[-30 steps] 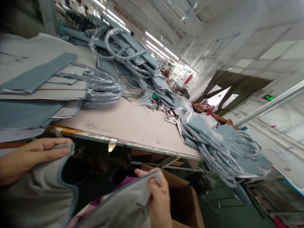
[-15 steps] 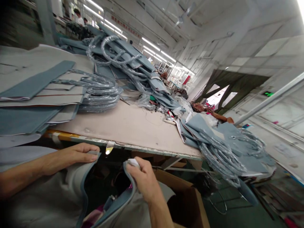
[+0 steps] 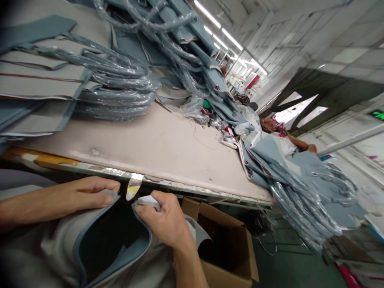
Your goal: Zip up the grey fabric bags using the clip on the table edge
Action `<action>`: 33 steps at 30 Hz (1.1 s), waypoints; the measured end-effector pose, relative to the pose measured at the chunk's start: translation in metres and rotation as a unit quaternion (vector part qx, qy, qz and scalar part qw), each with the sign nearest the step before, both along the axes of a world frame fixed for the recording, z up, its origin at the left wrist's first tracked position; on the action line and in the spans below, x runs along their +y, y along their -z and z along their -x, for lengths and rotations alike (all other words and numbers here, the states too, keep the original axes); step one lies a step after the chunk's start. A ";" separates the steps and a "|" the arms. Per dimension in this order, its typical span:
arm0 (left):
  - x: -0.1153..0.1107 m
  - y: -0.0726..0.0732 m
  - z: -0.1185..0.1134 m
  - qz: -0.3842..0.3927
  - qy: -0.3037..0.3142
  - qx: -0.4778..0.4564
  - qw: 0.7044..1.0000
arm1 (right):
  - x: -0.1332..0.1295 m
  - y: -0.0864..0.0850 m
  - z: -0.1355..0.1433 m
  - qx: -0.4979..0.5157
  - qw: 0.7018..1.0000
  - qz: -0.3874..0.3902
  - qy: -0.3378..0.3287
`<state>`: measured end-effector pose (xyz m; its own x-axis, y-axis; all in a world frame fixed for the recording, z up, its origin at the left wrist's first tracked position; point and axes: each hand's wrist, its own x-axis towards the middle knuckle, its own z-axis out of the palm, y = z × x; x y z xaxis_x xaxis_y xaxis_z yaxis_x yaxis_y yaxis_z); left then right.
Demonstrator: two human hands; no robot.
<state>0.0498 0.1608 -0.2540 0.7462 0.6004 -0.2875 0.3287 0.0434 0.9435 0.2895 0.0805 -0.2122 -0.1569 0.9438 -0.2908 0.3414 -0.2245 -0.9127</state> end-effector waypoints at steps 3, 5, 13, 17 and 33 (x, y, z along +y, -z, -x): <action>0.003 0.005 -0.001 0.025 0.007 0.013 1.000 | 0.001 0.002 0.002 -0.004 1.000 0.001 0.002; 0.005 0.008 -0.003 0.036 0.014 0.018 0.999 | 0.001 0.002 0.004 -0.011 1.000 0.002 0.005; 0.008 0.004 -0.009 0.094 0.023 0.014 0.995 | 0.005 0.005 0.007 -0.052 0.998 0.012 0.019; 0.008 0.002 -0.012 0.125 0.018 0.003 0.992 | 0.005 0.007 0.005 -0.053 0.999 0.003 0.013; 0.008 0.013 -0.014 0.133 0.010 -0.009 0.991 | 0.010 0.010 0.008 -0.030 0.999 0.004 0.015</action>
<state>0.0636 0.1689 -0.2672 0.7640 0.4896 -0.4203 0.3151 0.2853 0.9052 0.2813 0.0906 -0.2218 -0.1108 0.9455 -0.3063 0.3888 -0.2424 -0.8889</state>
